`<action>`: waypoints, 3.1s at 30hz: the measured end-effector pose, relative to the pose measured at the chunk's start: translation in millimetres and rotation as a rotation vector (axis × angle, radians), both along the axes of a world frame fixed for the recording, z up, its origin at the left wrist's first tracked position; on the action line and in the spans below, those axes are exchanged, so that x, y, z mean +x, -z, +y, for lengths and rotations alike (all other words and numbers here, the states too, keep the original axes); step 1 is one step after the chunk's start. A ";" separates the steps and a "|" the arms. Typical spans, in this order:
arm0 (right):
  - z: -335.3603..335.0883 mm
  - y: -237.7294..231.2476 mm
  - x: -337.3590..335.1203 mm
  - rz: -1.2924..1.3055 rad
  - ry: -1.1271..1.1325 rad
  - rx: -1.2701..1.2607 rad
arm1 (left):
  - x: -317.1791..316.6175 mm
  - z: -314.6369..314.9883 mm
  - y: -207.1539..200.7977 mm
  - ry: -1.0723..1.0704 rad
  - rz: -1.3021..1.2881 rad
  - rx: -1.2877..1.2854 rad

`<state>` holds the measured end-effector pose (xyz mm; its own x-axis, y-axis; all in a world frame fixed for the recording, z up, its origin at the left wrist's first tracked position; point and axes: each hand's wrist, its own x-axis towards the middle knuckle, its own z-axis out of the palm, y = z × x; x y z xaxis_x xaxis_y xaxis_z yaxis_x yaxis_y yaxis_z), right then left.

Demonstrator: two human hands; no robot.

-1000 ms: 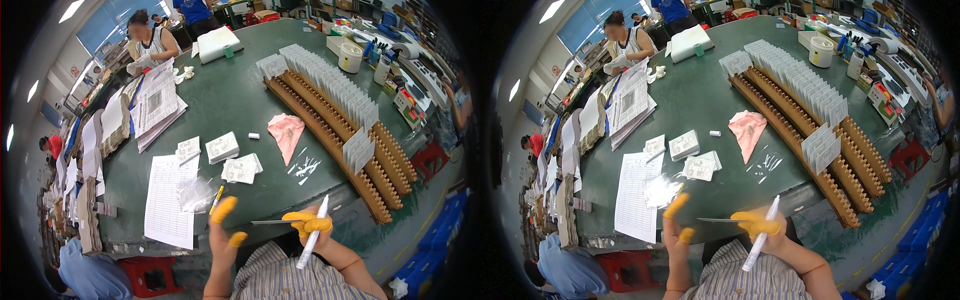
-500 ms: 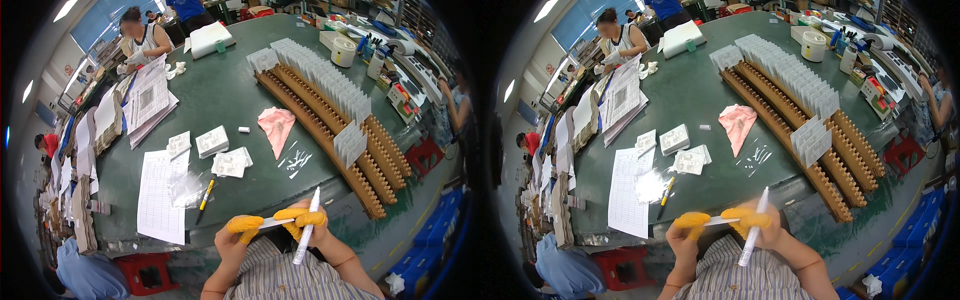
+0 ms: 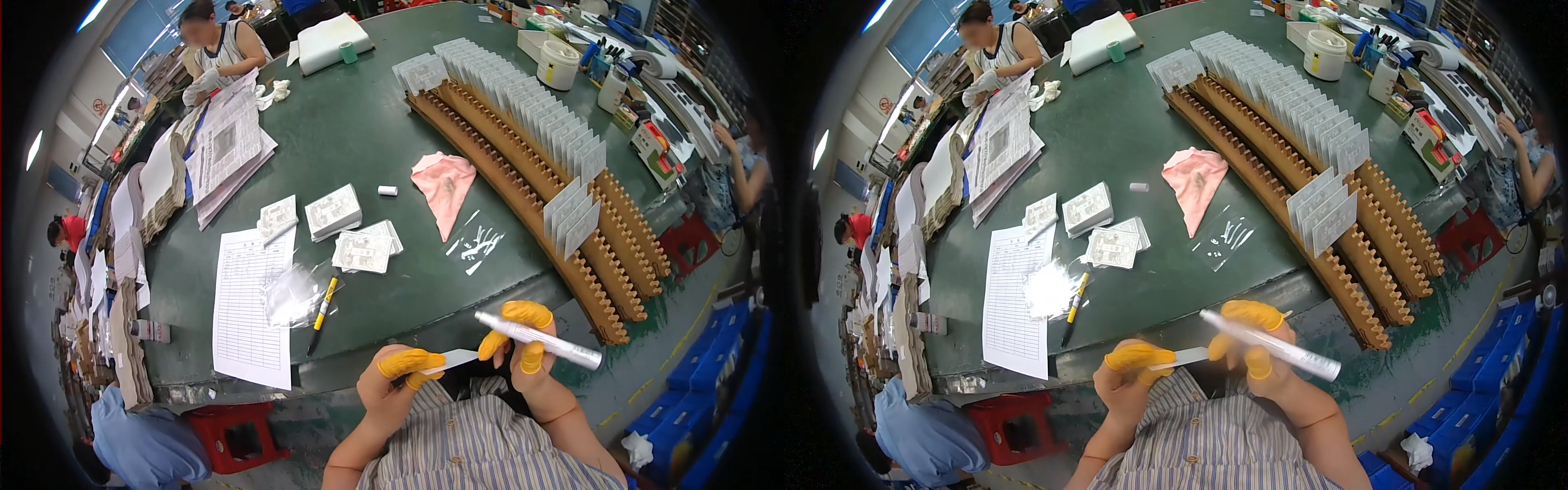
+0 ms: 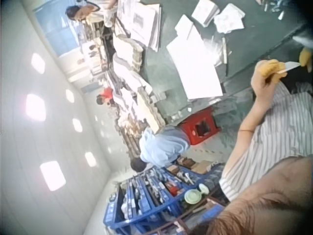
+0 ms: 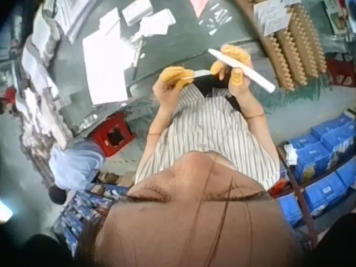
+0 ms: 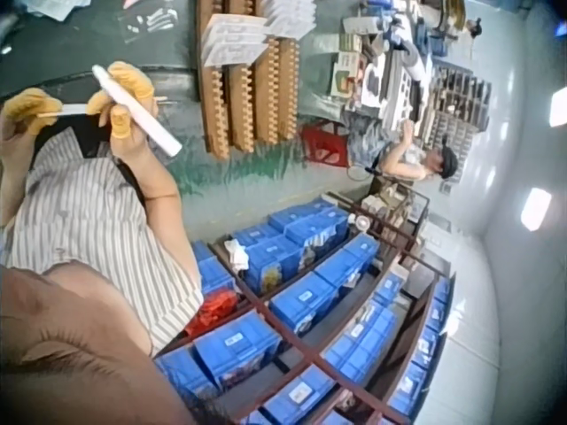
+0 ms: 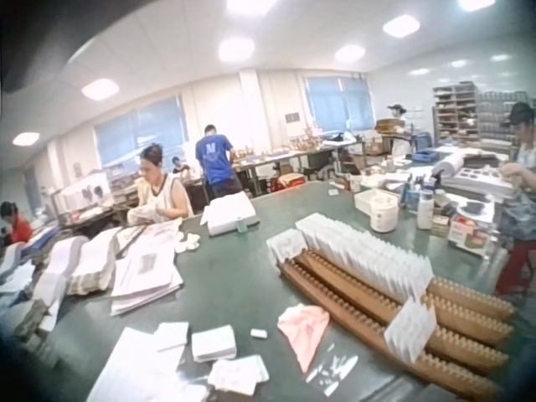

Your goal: The person marks small rectangular metal plates using a white paint marker.

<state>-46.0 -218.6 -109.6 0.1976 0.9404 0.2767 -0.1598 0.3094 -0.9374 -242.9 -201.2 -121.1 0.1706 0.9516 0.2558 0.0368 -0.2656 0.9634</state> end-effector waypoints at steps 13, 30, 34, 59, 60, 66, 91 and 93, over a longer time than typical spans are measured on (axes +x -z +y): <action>17.9 -1.3 7.4 -0.389 -0.040 0.208 | 2.2 3.4 -9.3 -0.002 -0.273 -0.091; 15.2 -14.1 -6.8 -0.324 -0.109 0.213 | 5.3 10.5 -8.4 0.160 0.070 -0.084; 8.3 -12.7 -3.3 -0.221 -0.111 0.132 | 6.9 8.4 -9.1 0.106 0.082 -0.124; -2.4 -13.5 11.5 -0.483 -0.011 0.274 | 18.7 14.1 -20.0 0.089 0.440 0.400; -1.7 -14.3 10.8 -0.485 -0.013 0.275 | 18.2 14.3 -19.9 0.089 0.450 0.407; -1.7 -14.2 11.6 -0.514 -0.007 0.251 | 15.1 14.0 -16.6 0.109 0.454 0.400; -0.4 -17.5 5.8 -0.464 -0.039 0.259 | 14.5 11.2 -14.3 0.059 0.423 0.313; -2.3 -16.5 8.5 -0.420 -0.009 0.236 | 13.9 9.2 -13.9 0.065 0.391 0.240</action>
